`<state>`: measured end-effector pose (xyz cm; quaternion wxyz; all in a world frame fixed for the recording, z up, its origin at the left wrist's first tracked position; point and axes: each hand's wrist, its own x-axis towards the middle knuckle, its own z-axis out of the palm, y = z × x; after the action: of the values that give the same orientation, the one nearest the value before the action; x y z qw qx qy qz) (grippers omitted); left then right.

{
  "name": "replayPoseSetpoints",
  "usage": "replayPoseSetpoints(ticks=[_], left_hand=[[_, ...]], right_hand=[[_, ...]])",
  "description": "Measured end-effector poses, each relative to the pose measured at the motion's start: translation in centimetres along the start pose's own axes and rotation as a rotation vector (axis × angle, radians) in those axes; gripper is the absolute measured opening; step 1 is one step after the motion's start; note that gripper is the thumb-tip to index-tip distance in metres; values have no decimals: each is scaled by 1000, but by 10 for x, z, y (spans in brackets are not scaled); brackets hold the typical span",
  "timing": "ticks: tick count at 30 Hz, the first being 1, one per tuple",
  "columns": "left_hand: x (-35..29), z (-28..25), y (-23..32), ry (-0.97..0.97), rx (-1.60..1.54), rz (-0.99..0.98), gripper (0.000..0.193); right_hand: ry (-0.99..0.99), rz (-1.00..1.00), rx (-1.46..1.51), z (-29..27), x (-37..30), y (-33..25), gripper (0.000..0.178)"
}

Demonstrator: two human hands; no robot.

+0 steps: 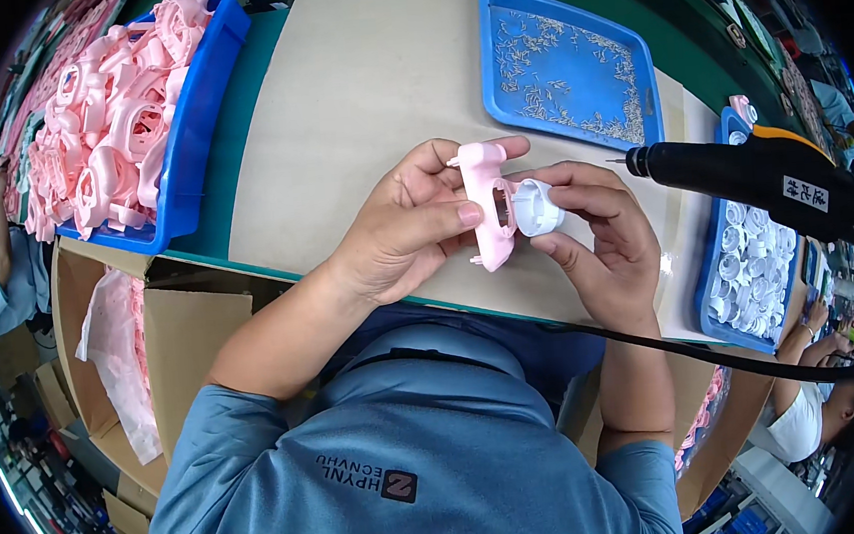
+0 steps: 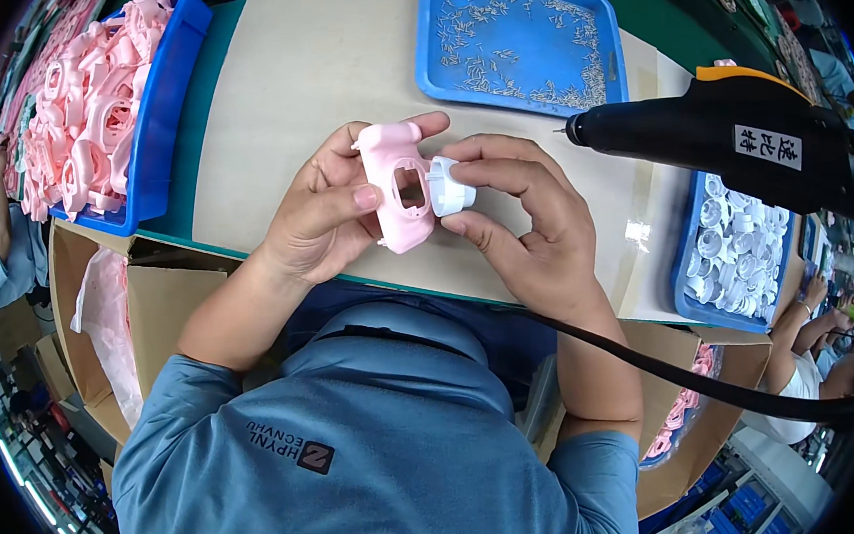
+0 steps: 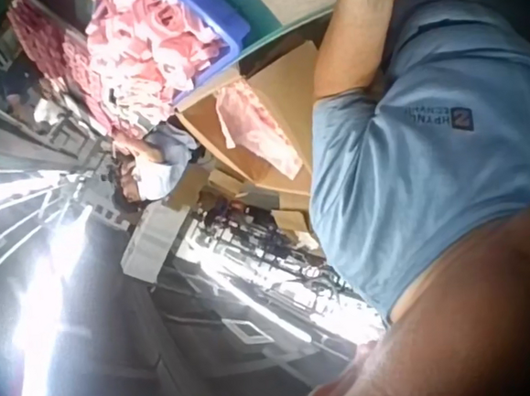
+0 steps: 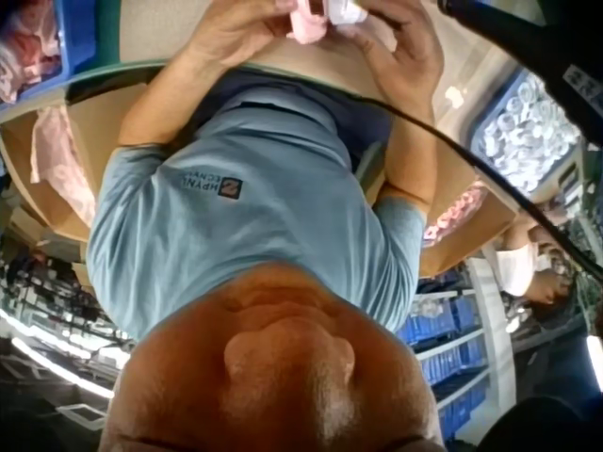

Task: Assembling a small pink electronic toy camera using an electric screwdriver at a manual workstation.

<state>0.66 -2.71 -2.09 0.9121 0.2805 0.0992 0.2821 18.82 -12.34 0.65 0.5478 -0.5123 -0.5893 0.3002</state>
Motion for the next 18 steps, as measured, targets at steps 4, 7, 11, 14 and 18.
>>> replayPoseSetpoints(ticks=[4,7,11,14,18], left_hand=[[3,0,2,-25,11,36,38],[4,-2,-3,-83,110,94,36],[3,0,-3,-102,236,113,35],[0,-1,-2,-88,239,92,36],[-1,-3,-6,-50,261,67,37]], right_hand=[[-9,-18,-66,-1,4,-8,33],[-12,-17,-64,1,2,-9,30],[-5,-21,-48,4,-4,-7,27],[-68,-82,-219,5,-3,-16,29],[-34,-66,-281,9,-5,-17,30]])
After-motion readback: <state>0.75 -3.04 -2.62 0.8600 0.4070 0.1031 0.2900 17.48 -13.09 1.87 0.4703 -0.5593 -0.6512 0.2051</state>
